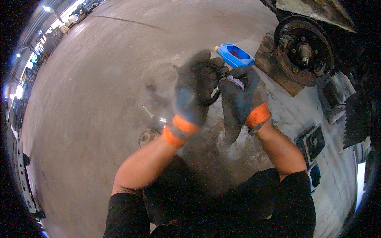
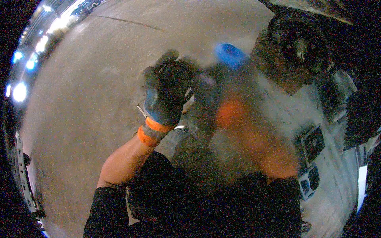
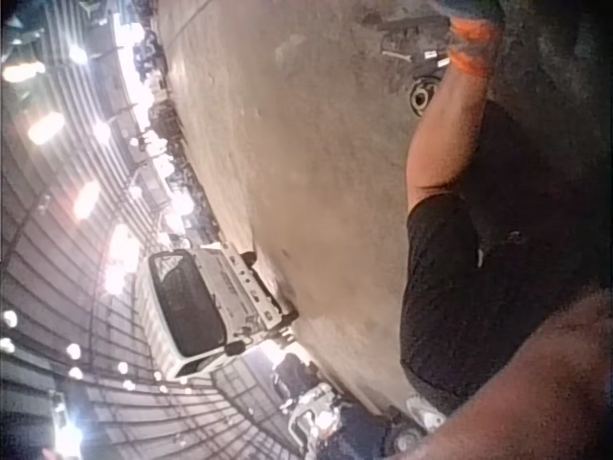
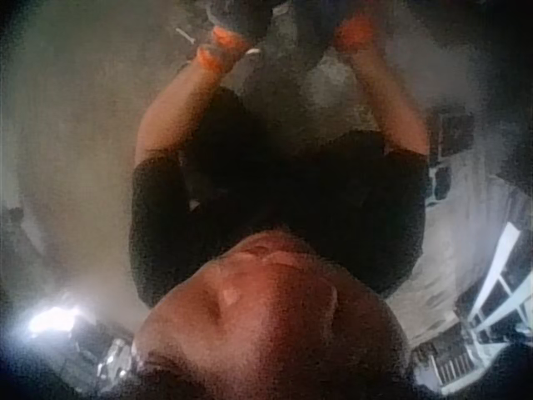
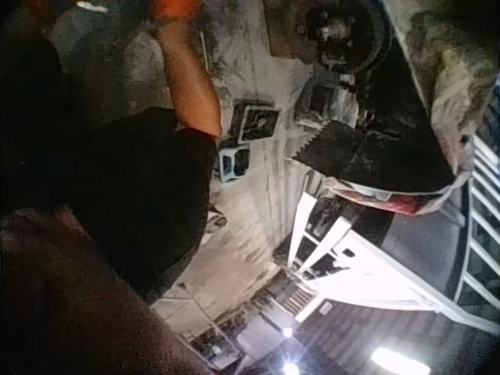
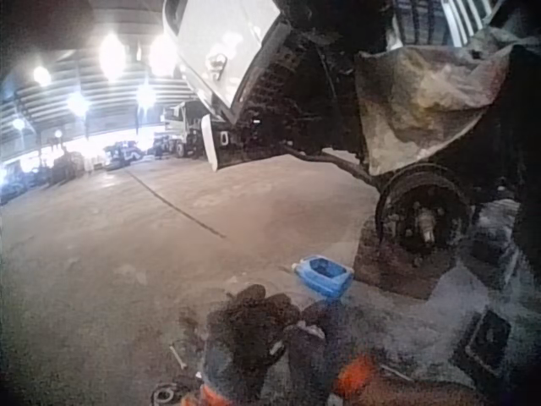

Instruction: The person sits on the floor in a garage and cleans a small metal ring using a rag and liquid from a blue container. They repeatedly wipe and inspect the ring, then place it into a blue plastic tray.

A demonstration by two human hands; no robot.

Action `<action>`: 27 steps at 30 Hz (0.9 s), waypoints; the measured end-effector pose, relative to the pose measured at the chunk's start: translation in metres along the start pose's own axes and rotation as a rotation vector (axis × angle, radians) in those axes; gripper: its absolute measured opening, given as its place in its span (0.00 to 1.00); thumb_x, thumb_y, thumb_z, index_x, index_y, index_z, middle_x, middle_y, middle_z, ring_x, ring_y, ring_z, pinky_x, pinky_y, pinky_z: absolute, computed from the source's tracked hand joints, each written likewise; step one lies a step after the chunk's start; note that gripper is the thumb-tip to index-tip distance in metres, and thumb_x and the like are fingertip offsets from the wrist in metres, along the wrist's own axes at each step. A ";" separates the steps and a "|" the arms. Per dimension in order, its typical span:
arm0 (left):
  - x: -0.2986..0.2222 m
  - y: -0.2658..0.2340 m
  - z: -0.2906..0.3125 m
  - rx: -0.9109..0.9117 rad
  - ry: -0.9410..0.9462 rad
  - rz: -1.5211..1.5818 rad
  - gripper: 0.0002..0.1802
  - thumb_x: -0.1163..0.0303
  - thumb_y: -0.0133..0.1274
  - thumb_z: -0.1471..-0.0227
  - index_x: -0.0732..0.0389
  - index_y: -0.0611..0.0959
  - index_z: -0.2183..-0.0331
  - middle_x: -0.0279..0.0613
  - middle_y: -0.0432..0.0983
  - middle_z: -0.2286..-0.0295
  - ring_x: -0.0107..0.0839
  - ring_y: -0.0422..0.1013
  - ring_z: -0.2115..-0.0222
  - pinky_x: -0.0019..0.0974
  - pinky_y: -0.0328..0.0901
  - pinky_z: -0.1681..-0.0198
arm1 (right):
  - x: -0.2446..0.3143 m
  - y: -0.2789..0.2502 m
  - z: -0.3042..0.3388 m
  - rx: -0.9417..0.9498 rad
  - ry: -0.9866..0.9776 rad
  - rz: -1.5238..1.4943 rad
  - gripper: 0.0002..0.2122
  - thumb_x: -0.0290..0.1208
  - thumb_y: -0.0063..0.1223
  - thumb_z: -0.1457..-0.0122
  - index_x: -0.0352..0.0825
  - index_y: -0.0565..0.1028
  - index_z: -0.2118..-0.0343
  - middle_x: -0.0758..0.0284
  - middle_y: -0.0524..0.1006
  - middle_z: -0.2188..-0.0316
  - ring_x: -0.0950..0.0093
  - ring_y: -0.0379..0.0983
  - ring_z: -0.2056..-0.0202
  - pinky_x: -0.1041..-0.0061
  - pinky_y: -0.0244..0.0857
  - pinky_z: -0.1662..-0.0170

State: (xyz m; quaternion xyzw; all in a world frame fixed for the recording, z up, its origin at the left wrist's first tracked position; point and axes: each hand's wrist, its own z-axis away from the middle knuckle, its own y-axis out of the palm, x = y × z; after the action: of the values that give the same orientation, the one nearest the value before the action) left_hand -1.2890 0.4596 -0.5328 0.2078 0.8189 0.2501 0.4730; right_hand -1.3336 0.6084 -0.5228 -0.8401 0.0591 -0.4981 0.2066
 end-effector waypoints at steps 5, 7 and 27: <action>-0.003 -0.005 -0.002 0.072 -0.123 0.051 0.40 0.36 0.42 0.40 0.58 0.69 0.41 0.50 0.73 0.49 0.46 0.70 0.48 0.50 0.64 0.42 | -0.005 -0.005 -0.005 -0.130 -0.229 0.296 0.22 0.27 0.69 0.54 0.35 0.68 0.59 0.63 0.75 0.66 0.70 0.74 0.65 0.69 0.71 0.62; -0.011 -0.007 -0.003 0.109 -0.163 0.004 0.40 0.36 0.40 0.39 0.60 0.69 0.41 0.51 0.73 0.48 0.46 0.70 0.48 0.49 0.63 0.41 | -0.005 -0.004 -0.006 -0.160 -0.282 0.343 0.22 0.27 0.70 0.55 0.35 0.68 0.60 0.64 0.74 0.66 0.70 0.73 0.64 0.69 0.70 0.61; -0.044 -0.025 0.004 0.098 -0.583 -0.344 0.52 0.24 0.32 0.47 0.62 0.72 0.44 0.50 0.73 0.50 0.42 0.75 0.55 0.47 0.75 0.62 | -0.024 -0.002 0.002 0.295 -0.067 0.090 0.12 0.26 0.61 0.46 0.34 0.78 0.57 0.66 0.81 0.63 0.77 0.76 0.64 0.74 0.71 0.61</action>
State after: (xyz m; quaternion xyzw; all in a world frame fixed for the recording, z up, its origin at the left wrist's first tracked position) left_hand -1.2679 0.4158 -0.5201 0.1519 0.6834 0.0573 0.7118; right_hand -1.3436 0.6179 -0.5426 -0.8132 0.0159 -0.4635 0.3515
